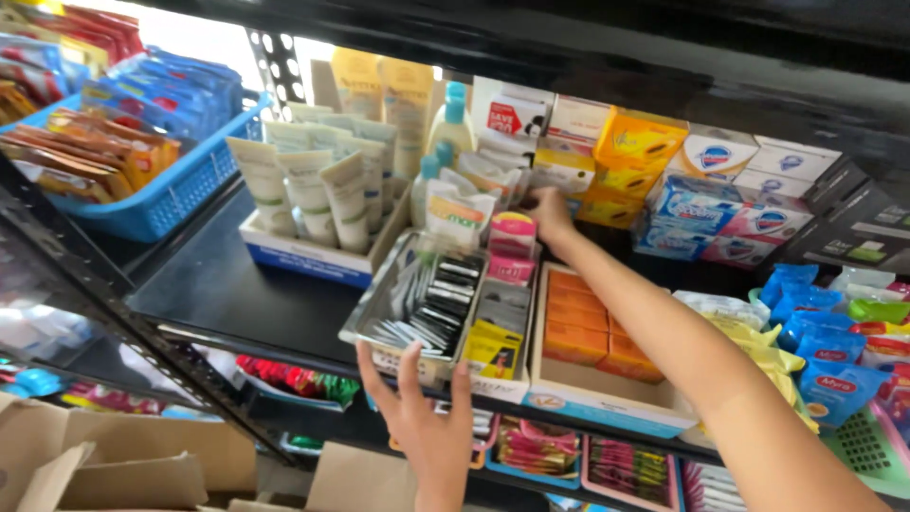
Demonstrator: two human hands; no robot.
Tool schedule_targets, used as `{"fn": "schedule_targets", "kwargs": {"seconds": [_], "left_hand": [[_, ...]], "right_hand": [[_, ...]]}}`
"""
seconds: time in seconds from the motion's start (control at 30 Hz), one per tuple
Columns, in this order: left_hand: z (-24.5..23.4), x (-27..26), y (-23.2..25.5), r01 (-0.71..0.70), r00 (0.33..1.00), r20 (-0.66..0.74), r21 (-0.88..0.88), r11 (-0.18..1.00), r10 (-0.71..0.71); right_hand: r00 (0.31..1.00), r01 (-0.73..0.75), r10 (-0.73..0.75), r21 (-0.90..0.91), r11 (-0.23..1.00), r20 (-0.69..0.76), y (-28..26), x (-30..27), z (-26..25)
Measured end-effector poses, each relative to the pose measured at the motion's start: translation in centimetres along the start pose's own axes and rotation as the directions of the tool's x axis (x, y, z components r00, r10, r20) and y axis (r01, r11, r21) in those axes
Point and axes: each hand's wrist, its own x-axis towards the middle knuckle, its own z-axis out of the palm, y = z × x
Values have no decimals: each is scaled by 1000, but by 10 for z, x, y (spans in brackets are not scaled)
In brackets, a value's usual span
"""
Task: The person organizes various packaged goods on a store shelf. They arrange small colorful packets in plastic baskets, then move to a higher shelf to stack boxes of soap bars. The person handles items by hand, aligning them neatly within their respective containers.
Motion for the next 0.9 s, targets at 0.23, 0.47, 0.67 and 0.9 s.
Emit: {"fn": "schedule_targets", "kwargs": {"seconds": [0.23,0.47,0.67,0.9], "left_hand": [[17,-8,-11,-69,996,-56,8,998,70],[23,-10,-17,-85,991,-97,22,996,87],[31,-13,-20,-107,986,-127,42,993,111],[33,-13,-21,-122,982,-135,59,991,129]], "right_hand": [[997,58,-56,-26,998,51,4,10,-2],[971,161,-119,202,966,-206,-134,-30,-40],[886,443,-351,-333,832,302,-239,-44,-23],[920,345,-94,-674,653,380,-263,-53,0]]}}
